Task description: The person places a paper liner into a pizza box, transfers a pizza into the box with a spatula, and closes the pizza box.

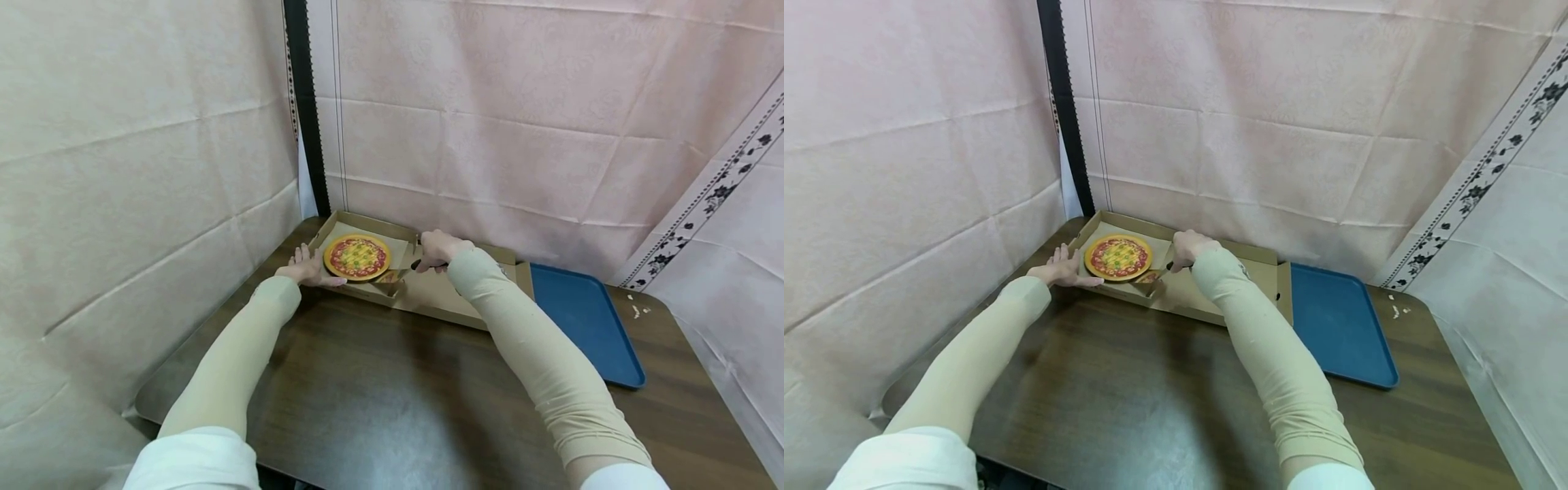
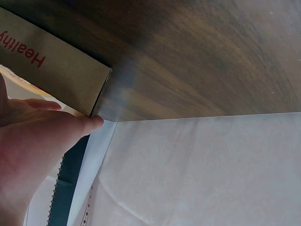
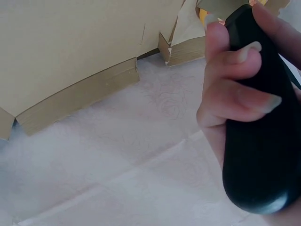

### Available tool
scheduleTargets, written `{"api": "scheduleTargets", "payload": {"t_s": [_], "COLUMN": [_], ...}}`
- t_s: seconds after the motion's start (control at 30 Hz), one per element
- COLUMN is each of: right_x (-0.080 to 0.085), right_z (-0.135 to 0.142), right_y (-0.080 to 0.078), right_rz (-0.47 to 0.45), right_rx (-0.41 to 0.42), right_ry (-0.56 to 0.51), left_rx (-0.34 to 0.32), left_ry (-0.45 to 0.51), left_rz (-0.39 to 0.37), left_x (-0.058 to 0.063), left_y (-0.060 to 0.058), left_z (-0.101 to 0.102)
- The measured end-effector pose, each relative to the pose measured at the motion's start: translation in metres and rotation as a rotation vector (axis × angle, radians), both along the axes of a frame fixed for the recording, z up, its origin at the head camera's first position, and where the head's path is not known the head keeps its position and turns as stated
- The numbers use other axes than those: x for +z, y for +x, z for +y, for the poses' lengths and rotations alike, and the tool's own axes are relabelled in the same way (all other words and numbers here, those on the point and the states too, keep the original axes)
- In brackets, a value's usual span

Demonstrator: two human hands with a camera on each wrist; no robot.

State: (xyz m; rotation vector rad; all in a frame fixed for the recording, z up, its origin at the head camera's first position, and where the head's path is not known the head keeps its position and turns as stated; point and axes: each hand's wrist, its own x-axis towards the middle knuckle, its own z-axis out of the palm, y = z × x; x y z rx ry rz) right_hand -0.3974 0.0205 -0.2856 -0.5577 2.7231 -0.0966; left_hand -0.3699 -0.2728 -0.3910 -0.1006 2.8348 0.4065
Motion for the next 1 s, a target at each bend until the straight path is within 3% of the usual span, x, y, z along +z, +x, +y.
{"api": "scheduleTargets", "payload": {"t_s": [0.17,0.47,0.6,0.97,1.0], "right_x": [0.002,0.001,-0.01,-0.045,-0.048], "right_z": [0.009,0.045,0.068,0.13,0.135], "right_y": [-0.001,0.0,-0.001,-0.001,-0.001], "right_rz": [-0.01,0.06,0.115,0.371,0.388], "right_rx": [0.004,0.084,0.112,0.055,0.05], "right_ry": [-0.026,-0.076,-0.164,-0.378,-0.392], "left_rx": [-0.001,0.024,0.03,0.036,0.029], "left_ry": [0.015,0.021,0.032,0.044,0.052], "left_rz": [0.004,0.009,0.01,-0.009,0.003], "left_x": [-0.002,-0.004,-0.006,-0.004,-0.01], "left_y": [-0.001,-0.005,-0.006,-0.009,-0.014], "left_z": [0.002,0.0,-0.001,-0.001,-0.005]}}
